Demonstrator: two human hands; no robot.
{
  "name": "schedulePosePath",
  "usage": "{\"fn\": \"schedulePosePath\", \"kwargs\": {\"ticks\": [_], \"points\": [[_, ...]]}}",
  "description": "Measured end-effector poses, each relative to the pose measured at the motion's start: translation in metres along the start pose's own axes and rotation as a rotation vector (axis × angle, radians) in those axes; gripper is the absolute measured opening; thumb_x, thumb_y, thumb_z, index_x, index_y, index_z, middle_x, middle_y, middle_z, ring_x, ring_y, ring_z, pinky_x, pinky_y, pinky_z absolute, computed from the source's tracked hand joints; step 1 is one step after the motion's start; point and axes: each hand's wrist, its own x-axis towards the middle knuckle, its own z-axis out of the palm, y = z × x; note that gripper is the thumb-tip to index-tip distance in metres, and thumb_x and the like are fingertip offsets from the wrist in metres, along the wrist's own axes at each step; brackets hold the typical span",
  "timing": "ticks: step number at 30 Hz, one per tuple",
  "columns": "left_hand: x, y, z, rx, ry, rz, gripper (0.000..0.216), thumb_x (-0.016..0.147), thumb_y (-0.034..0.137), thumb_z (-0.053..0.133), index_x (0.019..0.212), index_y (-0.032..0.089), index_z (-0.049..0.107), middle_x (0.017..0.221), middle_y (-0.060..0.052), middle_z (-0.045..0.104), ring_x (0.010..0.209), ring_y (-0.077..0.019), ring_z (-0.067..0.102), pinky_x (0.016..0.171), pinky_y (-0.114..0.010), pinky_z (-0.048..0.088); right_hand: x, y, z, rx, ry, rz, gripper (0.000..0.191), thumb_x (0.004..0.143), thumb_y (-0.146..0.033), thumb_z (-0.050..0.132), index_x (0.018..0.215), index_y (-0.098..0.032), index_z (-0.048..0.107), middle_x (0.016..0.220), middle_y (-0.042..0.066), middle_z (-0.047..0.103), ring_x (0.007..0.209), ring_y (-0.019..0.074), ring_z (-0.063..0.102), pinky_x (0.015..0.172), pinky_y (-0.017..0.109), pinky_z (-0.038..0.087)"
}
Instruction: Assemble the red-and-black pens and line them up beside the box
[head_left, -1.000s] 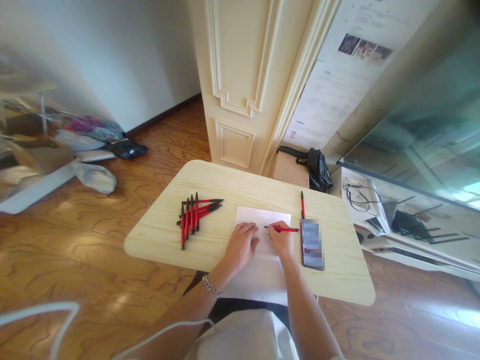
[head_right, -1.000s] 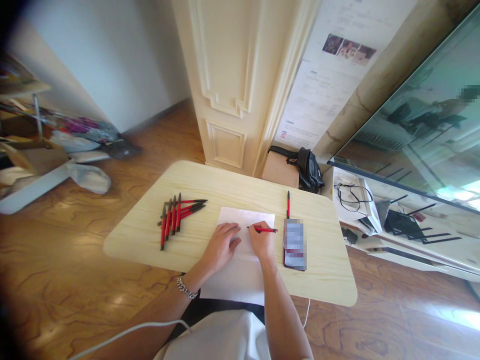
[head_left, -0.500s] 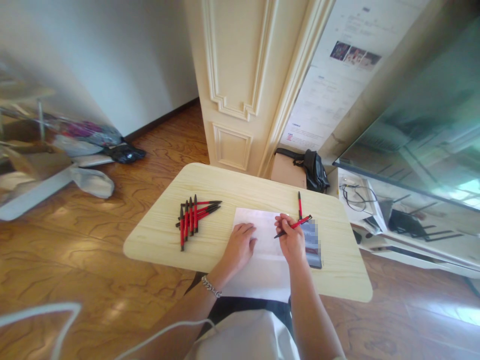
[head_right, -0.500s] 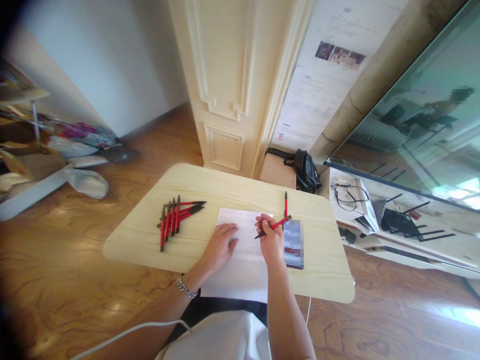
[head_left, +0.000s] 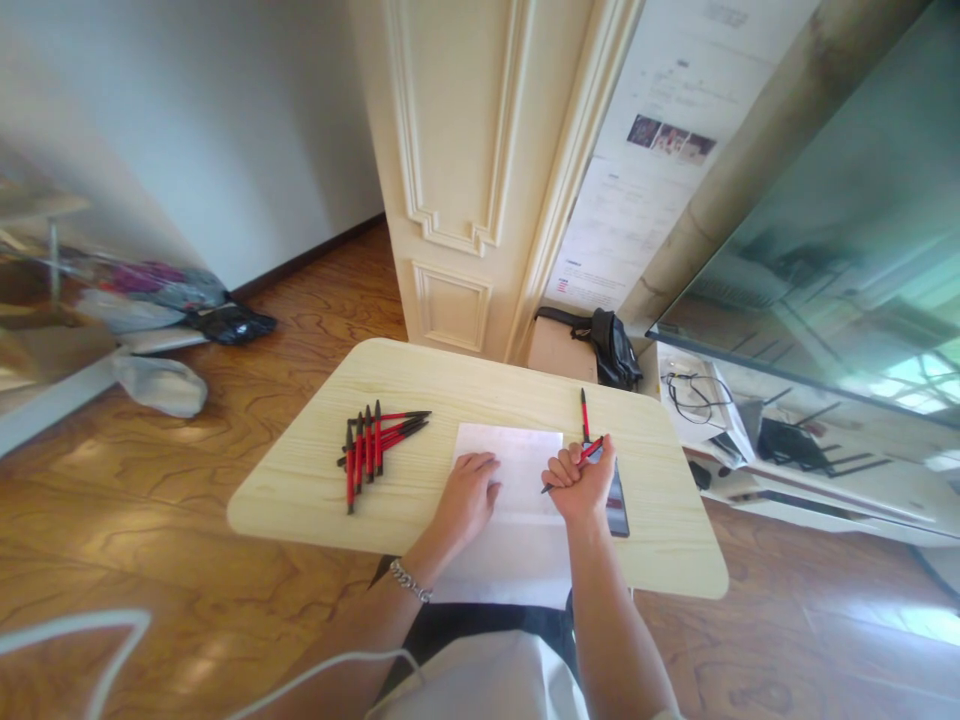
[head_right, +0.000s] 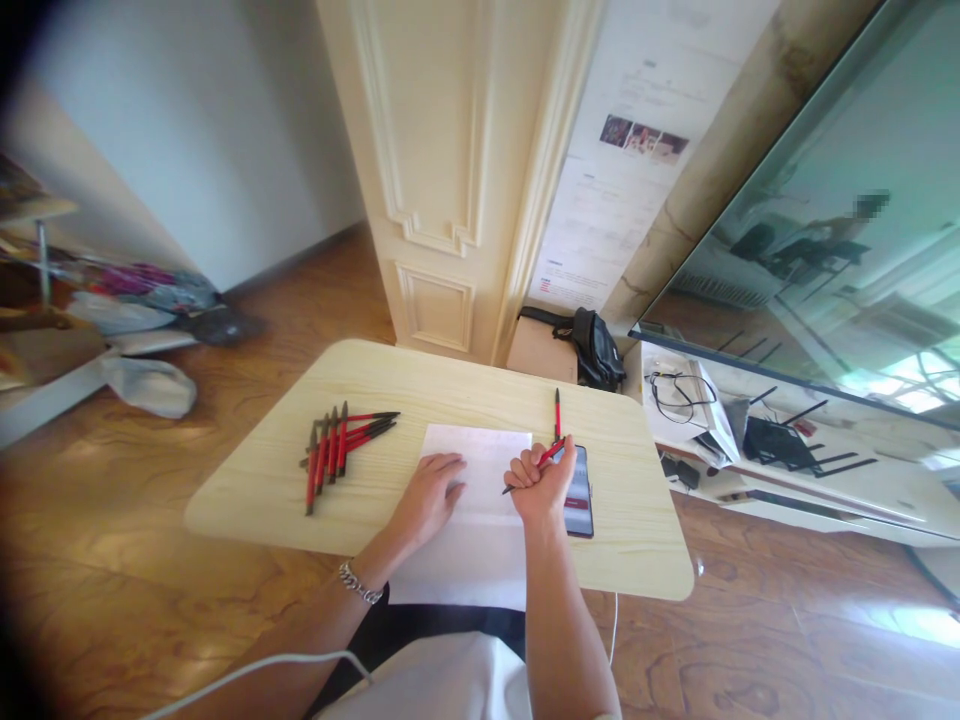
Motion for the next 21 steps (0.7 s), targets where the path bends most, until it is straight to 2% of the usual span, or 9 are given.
{"fn": "schedulePosePath", "kwargs": {"ticks": [4,7,11,13,15,18,21], "points": [[0.001,0.001,-0.001,-0.003,-0.007,0.005,0.031,0.076,0.010,0.060,0.105,0.019,0.064,0.111,-0.009,0.063,0.105,-0.0248,0.053,0.095,-0.044,0.042,0.001,0.000,-0.001,0.044,-0.011,-0.014,0.065,0.075,-0.079,0.022,0.051,-0.022,0.044,0.041,-0.006,0.025,0.038,0.0100,0.023,0.040,0.023,0.027],[0.002,0.002,-0.003,0.004,-0.027,0.007,0.029,0.076,0.011,0.061,0.104,0.018,0.065,0.111,-0.009,0.063,0.105,-0.0252,0.053,0.095,-0.045,0.042,0.005,0.002,0.000,0.119,0.001,-0.035,0.063,0.075,-0.079,0.028,0.058,-0.022,0.048,0.043,-0.007,0.029,0.038,0.0094,0.029,0.041,0.023,0.029],[0.000,0.010,-0.007,-0.042,-0.013,-0.021,0.025,0.078,0.016,0.060,0.102,0.019,0.066,0.106,-0.009,0.065,0.103,-0.0247,0.056,0.095,-0.044,0.042,0.008,0.007,0.005,0.051,0.154,-0.092,0.056,0.078,-0.073,0.035,0.082,-0.022,0.057,0.056,-0.003,0.050,0.045,0.0108,0.045,0.043,0.024,0.035],[-0.003,0.017,-0.010,-0.100,-0.025,-0.070,0.022,0.080,0.021,0.059,0.101,0.019,0.067,0.100,-0.009,0.067,0.097,-0.0237,0.059,0.090,-0.041,0.044,0.007,0.008,0.007,0.028,0.212,-0.120,0.051,0.080,-0.069,0.039,0.093,-0.023,0.057,0.063,-0.002,0.054,0.046,0.0102,0.045,0.042,0.022,0.033],[-0.007,0.025,-0.012,-0.189,-0.095,-0.140,0.022,0.082,0.028,0.058,0.100,0.020,0.068,0.091,-0.008,0.069,0.083,-0.0215,0.062,0.080,-0.036,0.048,0.004,0.009,0.009,0.079,0.217,-0.146,0.046,0.081,-0.064,0.044,0.100,-0.025,0.056,0.065,-0.003,0.055,0.046,0.0094,0.045,0.042,0.022,0.033],[-0.011,0.041,-0.017,-0.396,-0.227,-0.211,0.026,0.082,0.035,0.057,0.099,0.021,0.070,0.089,-0.007,0.070,0.072,-0.0190,0.063,0.070,-0.030,0.048,0.000,0.009,0.014,0.206,0.163,-0.171,0.038,0.083,-0.058,0.048,0.106,-0.028,0.055,0.073,-0.002,0.060,0.060,0.0114,0.056,0.055,0.025,0.045],[-0.011,0.057,-0.018,-0.640,-0.326,-0.257,0.028,0.081,0.040,0.057,0.094,0.021,0.072,0.085,-0.004,0.071,0.072,-0.0184,0.063,0.065,-0.026,0.046,-0.007,0.010,0.023,0.257,0.146,-0.224,0.033,0.085,-0.055,0.047,0.107,-0.031,0.053,0.094,0.002,0.065,0.089,0.0161,0.063,0.076,0.033,0.049]]}}
